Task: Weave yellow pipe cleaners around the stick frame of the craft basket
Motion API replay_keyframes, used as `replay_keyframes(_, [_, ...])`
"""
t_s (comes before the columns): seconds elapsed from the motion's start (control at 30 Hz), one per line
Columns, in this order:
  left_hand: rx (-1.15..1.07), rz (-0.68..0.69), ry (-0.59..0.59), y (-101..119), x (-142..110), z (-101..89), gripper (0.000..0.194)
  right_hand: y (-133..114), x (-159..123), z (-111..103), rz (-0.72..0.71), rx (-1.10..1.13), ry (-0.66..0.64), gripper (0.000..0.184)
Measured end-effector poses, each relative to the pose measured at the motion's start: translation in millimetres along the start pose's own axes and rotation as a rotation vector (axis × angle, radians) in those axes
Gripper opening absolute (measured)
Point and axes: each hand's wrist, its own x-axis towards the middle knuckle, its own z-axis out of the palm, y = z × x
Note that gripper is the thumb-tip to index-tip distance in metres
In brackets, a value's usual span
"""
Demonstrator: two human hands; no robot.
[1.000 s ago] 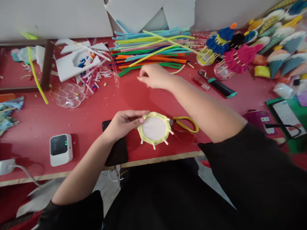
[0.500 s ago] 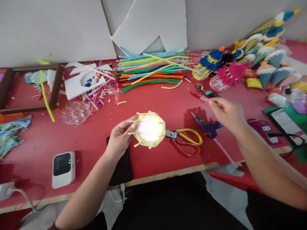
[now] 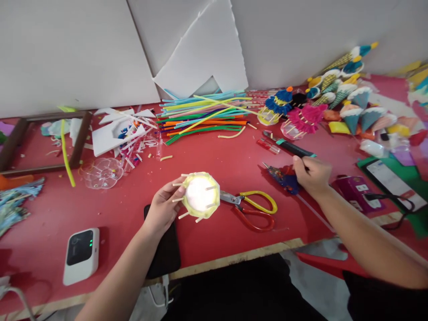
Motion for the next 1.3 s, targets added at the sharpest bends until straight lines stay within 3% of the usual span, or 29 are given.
replay_keyframes(0.1, [0.019,-0.005,-0.02,-2,-1,-1.0,0.017,0,9,-4,-0.042,-0.153,0.074,0.053])
replay_keyframes(0.2, [0.03,-0.022,-0.043,-3,-1,-0.6,0.018,0,19,-5,-0.095,-0.25,0.065,0.055])
replay_keyframes(0.37, [-0.021,-0.04,0.012,-3,0,2.1,0.035,-2,35,-6,-0.188,-0.384,0.079,0.058])
replay_keyframes(0.5, [-0.026,-0.047,0.021,-4,1,2.1,0.035,-20,49,-8,-0.28,-0.444,0.059,0.056])
replay_keyframes(0.6, [-0.025,-0.046,0.031,-6,1,1.0,0.033,-40,73,0,-0.336,-0.449,0.028,0.043])
replay_keyframes(0.7, [-0.023,-0.055,0.042,-8,0,-0.6,0.035,-61,114,23,-0.357,-0.442,0.016,0.025])
replay_keyframes(0.8, [-0.016,-0.047,0.05,-8,-1,-2.3,0.034,-85,165,59,-0.352,-0.447,-0.02,0.02])
replay_keyframes(0.9, [0.01,-0.034,0.048,-9,-2,-4.1,0.032,-113,213,100,-0.209,-0.549,-0.174,0.023])
replay_keyframes(1.0, [0.056,-0.02,0.043,-9,-4,-6.0,0.036,-134,250,135,-0.161,-0.591,-0.224,0.022])
replay_keyframes(1.1, [0.087,-0.016,0.021,-10,-5,-8.0,0.042,-143,270,161,-0.076,-0.613,-0.253,0.024])
replay_keyframes(1.2, [0.102,-0.033,0.011,-9,-5,-8.4,0.047,-146,277,175,-0.01,-0.587,-0.266,0.041])
replay_keyframes(1.3, [0.097,-0.032,0.019,-7,-8,-5.6,0.047,-150,279,178,-0.007,-0.517,-0.236,0.027])
